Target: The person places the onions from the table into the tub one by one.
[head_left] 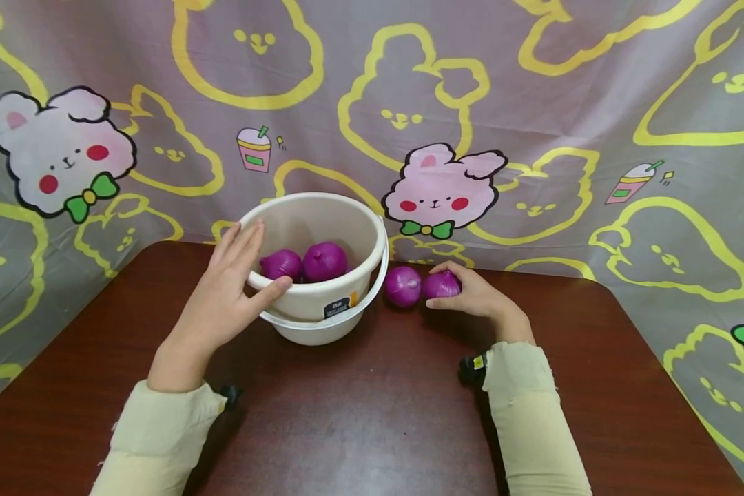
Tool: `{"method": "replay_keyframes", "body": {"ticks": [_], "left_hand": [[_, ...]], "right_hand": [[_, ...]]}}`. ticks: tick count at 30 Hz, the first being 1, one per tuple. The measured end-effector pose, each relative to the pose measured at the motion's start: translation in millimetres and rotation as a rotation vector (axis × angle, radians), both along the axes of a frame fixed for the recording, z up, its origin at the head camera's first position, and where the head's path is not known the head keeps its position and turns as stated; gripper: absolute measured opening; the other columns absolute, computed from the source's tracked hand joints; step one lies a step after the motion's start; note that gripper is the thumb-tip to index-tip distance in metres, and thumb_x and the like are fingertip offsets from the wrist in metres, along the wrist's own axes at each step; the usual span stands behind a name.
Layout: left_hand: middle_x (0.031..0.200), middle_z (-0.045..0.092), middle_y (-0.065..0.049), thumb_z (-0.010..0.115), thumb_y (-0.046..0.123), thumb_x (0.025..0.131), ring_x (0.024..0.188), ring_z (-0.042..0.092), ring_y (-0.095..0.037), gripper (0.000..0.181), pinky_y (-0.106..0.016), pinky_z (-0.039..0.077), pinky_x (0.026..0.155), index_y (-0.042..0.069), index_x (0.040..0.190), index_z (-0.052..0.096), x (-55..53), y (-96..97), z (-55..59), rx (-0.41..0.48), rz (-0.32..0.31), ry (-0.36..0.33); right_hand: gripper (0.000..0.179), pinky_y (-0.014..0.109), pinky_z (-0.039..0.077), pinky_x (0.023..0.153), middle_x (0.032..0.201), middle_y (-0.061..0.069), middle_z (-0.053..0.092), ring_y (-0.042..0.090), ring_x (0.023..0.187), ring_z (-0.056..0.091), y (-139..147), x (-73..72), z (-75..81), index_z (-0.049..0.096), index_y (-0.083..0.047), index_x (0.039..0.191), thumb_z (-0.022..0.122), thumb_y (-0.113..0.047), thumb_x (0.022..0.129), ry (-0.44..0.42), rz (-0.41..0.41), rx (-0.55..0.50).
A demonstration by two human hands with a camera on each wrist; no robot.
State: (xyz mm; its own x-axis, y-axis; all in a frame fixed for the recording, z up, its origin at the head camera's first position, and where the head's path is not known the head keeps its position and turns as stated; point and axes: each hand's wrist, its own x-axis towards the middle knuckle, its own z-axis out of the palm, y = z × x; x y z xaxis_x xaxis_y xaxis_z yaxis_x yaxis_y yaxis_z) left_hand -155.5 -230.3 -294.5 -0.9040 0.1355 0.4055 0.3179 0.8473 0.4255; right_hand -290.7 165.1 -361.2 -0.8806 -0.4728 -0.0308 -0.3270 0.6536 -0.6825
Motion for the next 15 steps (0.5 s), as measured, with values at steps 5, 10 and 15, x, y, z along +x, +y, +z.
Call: {"method": "replay_keyframes", "body": {"ticks": [5,10,15], "left_hand": [[0.166,0.021,-0.012,0.055,0.059,0.094,0.155,0.004,-0.035,0.090,-0.069,0.020,0.116,0.008,0.159,0.020,-0.2,-0.5,0.3,0.000,-0.003,0.004],[0.166,0.022,-0.012,0.056,0.060,0.093,0.155,0.005,-0.035,0.090,-0.068,0.020,0.117,0.008,0.159,0.021,-1.3,-0.2,-0.9,-0.003,-0.002,0.008],[0.166,0.022,-0.012,0.056,0.059,0.093,0.155,0.006,-0.036,0.090,-0.067,0.021,0.117,0.007,0.158,0.022,-1.7,-0.7,-1.3,-0.008,0.001,0.016]], "right_hand": [[0.061,0.046,0.053,0.095,0.127,0.017,0.055,0.033,0.113,0.057,-4.9,1.3,2.4,0.050,-0.016,0.133,0.080,-0.032,0.083,-0.036,-0.024,-0.053],[0.062,0.045,0.053,0.096,0.129,0.017,0.055,0.033,0.114,0.057,-7.1,3.7,4.0,0.049,-0.014,0.136,0.079,-0.029,0.084,-0.073,-0.037,-0.129],[0.062,0.046,0.054,0.096,0.136,0.016,0.051,0.034,0.117,0.055,-4.7,4.9,6.9,0.050,-0.012,0.136,0.079,-0.027,0.084,-0.058,-0.047,-0.181]]}}
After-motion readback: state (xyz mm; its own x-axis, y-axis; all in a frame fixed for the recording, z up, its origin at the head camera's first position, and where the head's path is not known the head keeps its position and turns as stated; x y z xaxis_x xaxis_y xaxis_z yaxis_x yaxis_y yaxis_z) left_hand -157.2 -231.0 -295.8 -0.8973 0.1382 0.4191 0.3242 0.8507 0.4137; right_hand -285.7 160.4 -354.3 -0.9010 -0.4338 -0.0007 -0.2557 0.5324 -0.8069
